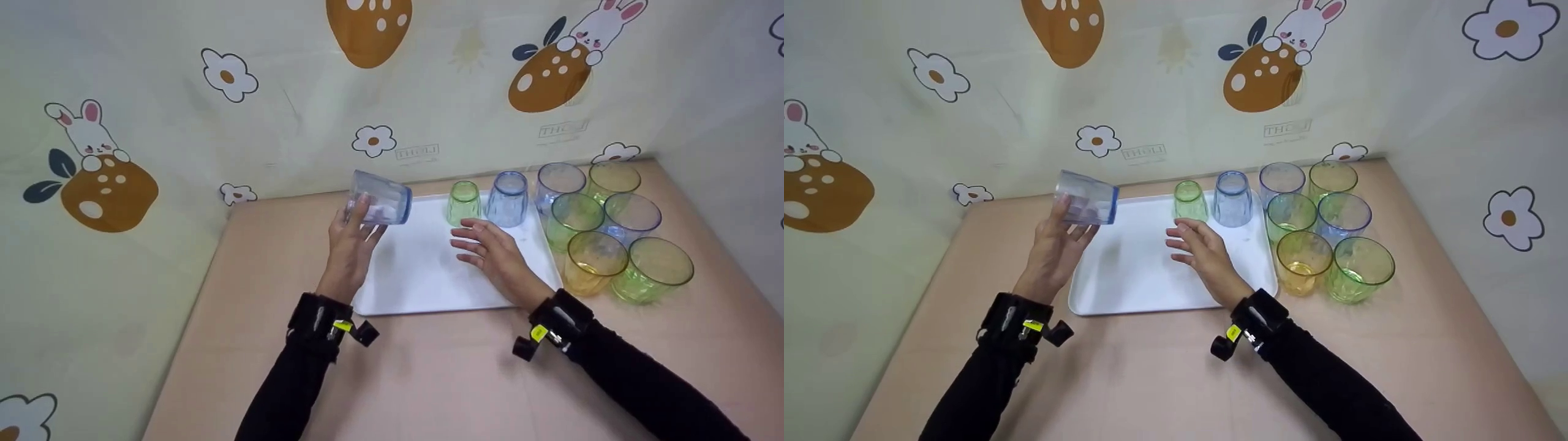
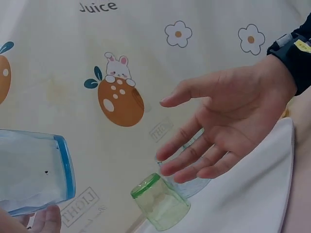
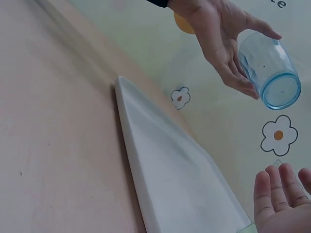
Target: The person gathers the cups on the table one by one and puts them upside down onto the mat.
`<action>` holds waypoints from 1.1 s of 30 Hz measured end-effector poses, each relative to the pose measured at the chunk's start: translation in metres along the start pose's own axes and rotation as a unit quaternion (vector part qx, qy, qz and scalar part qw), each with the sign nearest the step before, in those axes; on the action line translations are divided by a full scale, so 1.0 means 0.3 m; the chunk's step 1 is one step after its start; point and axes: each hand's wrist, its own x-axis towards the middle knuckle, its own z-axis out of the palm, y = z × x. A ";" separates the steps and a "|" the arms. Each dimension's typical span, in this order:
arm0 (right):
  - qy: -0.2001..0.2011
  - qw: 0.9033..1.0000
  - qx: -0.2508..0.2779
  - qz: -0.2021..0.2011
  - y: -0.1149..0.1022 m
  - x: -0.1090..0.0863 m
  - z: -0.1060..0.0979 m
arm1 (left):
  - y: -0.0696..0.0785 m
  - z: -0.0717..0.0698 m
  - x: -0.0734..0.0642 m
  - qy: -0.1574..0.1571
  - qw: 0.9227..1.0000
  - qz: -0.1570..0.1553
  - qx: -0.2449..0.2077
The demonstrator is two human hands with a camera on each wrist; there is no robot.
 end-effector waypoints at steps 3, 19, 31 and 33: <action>0.000 1.000 0.020 -0.003 0.001 0.005 0.009 | -0.019 0.007 -0.012 -0.007 1.000 -0.004 -0.008; -0.017 0.995 0.088 -0.032 0.008 0.022 0.050 | -0.100 0.061 -0.054 -0.044 0.998 -0.042 -0.034; -0.031 0.995 0.084 -0.043 0.008 0.020 0.057 | -0.157 0.118 -0.085 -0.058 0.996 -0.066 -0.029; -0.038 0.994 0.086 -0.045 0.007 0.018 0.059 | -0.164 0.126 -0.091 -0.061 0.995 -0.068 -0.028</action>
